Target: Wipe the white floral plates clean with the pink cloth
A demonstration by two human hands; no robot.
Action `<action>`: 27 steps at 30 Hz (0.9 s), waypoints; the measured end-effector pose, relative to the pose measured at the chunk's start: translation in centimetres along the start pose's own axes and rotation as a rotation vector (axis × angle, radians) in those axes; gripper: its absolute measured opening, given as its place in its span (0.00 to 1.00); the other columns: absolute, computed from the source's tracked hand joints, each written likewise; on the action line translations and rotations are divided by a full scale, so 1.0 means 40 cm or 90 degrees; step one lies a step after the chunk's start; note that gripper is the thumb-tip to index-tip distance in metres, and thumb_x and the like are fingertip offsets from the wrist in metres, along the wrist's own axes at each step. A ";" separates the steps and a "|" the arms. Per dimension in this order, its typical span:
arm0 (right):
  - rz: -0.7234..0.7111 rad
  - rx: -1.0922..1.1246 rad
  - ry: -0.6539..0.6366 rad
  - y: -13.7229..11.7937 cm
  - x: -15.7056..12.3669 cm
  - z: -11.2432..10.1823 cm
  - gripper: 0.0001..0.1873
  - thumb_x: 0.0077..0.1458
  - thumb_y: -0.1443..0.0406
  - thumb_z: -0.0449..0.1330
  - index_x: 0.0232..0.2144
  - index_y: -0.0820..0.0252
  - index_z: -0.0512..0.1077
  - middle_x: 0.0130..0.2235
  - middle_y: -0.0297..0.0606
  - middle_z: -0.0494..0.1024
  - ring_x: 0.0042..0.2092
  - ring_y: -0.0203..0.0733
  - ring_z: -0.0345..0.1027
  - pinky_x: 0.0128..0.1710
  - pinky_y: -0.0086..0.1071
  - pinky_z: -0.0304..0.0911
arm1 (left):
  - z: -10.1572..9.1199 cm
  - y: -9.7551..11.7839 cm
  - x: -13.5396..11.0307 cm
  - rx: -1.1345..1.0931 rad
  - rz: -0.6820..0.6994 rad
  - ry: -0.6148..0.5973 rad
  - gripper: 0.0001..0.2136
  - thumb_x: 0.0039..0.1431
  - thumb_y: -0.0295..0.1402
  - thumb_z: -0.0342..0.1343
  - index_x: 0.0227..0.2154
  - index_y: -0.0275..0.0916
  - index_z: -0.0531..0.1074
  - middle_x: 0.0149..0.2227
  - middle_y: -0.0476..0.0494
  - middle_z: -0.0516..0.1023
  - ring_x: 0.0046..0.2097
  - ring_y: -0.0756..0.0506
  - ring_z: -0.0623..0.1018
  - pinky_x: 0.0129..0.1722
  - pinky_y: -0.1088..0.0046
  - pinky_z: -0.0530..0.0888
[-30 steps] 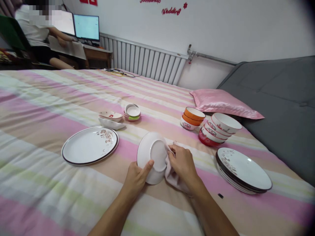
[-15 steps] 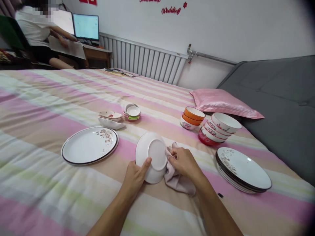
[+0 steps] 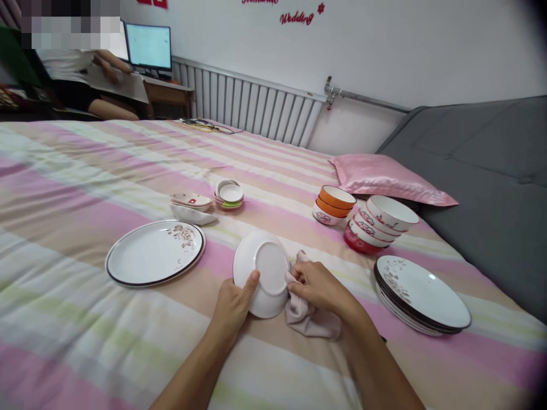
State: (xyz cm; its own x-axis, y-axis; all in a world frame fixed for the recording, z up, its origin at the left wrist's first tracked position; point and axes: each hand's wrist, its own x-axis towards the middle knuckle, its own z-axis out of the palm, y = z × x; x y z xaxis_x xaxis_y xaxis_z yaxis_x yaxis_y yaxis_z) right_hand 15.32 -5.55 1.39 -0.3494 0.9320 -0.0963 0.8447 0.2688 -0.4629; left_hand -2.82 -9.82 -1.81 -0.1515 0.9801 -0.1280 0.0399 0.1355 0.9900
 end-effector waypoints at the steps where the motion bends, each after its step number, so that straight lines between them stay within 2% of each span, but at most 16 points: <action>1: -0.005 0.009 -0.009 0.001 0.000 0.000 0.05 0.43 0.67 0.56 0.19 0.61 0.64 0.25 0.31 0.65 0.26 0.32 0.57 0.26 0.26 0.46 | 0.000 0.000 0.000 0.000 -0.007 0.003 0.23 0.45 0.52 0.55 0.17 0.33 0.67 0.17 0.48 0.66 0.22 0.50 0.64 0.21 0.76 0.63; 5: -0.031 0.043 -0.028 0.007 -0.002 0.003 0.04 0.42 0.68 0.57 0.19 0.61 0.65 0.24 0.31 0.66 0.27 0.34 0.59 0.26 0.26 0.48 | -0.001 0.004 -0.001 -0.013 -0.016 0.013 0.22 0.43 0.51 0.57 0.15 0.33 0.67 0.17 0.47 0.67 0.23 0.49 0.65 0.22 0.75 0.64; 11: -0.083 0.115 -0.091 -0.002 -0.008 0.004 0.05 0.42 0.67 0.58 0.19 0.61 0.65 0.20 0.29 0.67 0.27 0.34 0.60 0.23 0.25 0.48 | -0.001 0.018 -0.009 -0.036 -0.009 -0.018 0.25 0.47 0.54 0.53 0.15 0.32 0.68 0.20 0.43 0.70 0.25 0.47 0.68 0.23 0.75 0.66; 20: -0.108 0.289 -0.157 -0.029 -0.019 0.007 0.04 0.43 0.66 0.59 0.22 0.63 0.72 0.21 0.30 0.71 0.24 0.32 0.62 0.22 0.23 0.53 | -0.002 0.017 -0.009 -0.017 -0.024 -0.024 0.29 0.44 0.60 0.49 0.14 0.34 0.64 0.16 0.45 0.66 0.21 0.49 0.64 0.20 0.76 0.61; 27: -0.129 0.416 -0.135 -0.041 -0.016 0.003 0.07 0.46 0.63 0.61 0.24 0.63 0.70 0.22 0.29 0.71 0.24 0.32 0.63 0.23 0.23 0.55 | -0.004 0.010 -0.007 -0.014 -0.019 -0.028 0.29 0.45 0.60 0.49 0.14 0.34 0.65 0.17 0.45 0.67 0.22 0.49 0.65 0.21 0.75 0.62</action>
State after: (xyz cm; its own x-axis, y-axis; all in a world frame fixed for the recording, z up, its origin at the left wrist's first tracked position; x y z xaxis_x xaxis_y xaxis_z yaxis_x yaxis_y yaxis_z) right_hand 14.12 -6.61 2.10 -0.6010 0.7940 -0.0914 0.3629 0.1692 -0.9163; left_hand -2.93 -10.05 -1.36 -0.1081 0.9813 -0.1596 0.0145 0.1621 0.9867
